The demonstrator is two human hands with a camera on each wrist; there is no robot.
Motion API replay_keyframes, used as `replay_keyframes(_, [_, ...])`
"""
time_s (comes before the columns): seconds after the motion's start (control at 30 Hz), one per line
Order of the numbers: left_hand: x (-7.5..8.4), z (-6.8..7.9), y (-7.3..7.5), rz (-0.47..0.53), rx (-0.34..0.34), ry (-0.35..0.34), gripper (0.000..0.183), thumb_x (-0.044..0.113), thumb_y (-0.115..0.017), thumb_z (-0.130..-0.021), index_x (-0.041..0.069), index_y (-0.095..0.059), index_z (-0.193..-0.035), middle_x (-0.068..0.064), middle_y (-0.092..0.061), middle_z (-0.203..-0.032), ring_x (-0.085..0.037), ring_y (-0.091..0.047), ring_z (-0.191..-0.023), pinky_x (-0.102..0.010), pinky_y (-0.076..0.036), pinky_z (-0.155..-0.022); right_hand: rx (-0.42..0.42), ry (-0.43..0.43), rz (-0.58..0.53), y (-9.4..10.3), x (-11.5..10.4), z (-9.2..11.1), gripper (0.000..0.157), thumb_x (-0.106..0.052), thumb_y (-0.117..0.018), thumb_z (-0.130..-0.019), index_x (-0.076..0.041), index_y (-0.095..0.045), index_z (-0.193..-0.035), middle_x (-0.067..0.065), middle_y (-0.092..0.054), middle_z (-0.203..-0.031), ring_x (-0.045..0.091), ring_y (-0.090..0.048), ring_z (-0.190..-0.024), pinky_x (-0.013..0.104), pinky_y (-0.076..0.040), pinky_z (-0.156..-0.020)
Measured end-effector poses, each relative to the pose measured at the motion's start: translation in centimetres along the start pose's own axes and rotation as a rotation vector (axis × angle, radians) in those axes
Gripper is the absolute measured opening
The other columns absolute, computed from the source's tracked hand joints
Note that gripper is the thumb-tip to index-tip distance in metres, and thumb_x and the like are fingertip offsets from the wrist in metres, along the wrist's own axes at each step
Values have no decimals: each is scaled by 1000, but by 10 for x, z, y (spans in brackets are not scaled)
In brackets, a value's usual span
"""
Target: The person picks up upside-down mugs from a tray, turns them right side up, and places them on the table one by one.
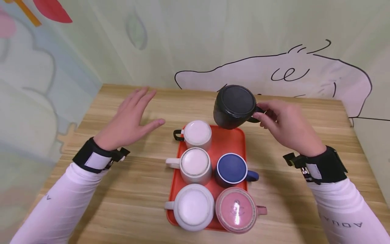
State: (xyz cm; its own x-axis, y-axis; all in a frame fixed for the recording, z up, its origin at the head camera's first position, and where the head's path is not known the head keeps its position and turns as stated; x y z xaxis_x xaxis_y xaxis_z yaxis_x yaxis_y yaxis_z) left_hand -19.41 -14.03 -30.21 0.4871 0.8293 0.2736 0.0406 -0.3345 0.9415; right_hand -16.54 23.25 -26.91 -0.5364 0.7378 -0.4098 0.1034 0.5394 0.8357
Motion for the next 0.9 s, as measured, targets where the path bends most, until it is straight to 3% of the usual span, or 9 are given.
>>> replay_keyframes(0.27, [28, -25, 0, 252, -28, -26, 84, 63, -53, -94, 7, -37, -154, -10, -36, -156, -26, -29, -144, -43, -24, -116, 50, -89, -143, 0, 1, -22, 20, -17, -67, -95, -6, -68, -112, 0, -69, -85, 5, -63, -69, 14, -49, -60])
replay_keyframes(0.47, [51, -45, -7, 482, -26, -31, 63, 47, -62, -96, 10, -50, -145, -3, -55, -139, -17, -55, -116, -32, -48, -93, 46, -211, -314, -12, 2, -37, 27, -26, -62, -99, -11, -67, -120, 2, -70, -92, 14, -67, -75, 19, -52, -64])
replay_keyframes(0.63, [74, -63, -17, 710, -42, -23, 50, 34, -66, -96, 6, -59, -136, -2, -63, -126, -12, -62, -98, -26, -52, -82, 58, -245, -609, -25, -4, -50, 27, -23, -61, -100, -6, -65, -120, 13, -67, -103, 25, -68, -81, 28, -56, -78])
replay_keyframes(0.8, [96, -75, -29, 939, -70, 3, 44, 26, -66, -97, 4, -59, -135, -3, -66, -113, -16, -66, -86, -32, -54, -74, 62, -230, -963, -38, -14, -58, 28, -14, -60, -99, 5, -60, -120, 26, -59, -109, 30, -66, -86, 34, -54, -86])
replay_keyframes(0.9, [103, -79, -34, 1050, -47, 34, 42, 25, -64, -98, 4, -59, -134, -7, -66, -109, -19, -67, -82, -33, -54, -72, 50, -232, -1154, -48, -21, -60, 30, -11, -59, -100, 8, -58, -123, 27, -55, -111, 28, -66, -90, 35, -52, -90])
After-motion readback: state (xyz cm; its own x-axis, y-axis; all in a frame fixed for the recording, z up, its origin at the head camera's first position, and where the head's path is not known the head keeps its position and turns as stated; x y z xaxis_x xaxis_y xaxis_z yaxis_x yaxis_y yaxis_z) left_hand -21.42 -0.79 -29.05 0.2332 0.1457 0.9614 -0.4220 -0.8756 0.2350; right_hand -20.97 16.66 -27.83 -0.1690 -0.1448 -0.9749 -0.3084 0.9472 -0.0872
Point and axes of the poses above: each hand's wrist, its own z-axis away from the middle knuckle, its own y-axis out of the back of the hand, x = y × z, the point moved 7 cm from there along -z, towards the middle knuckle
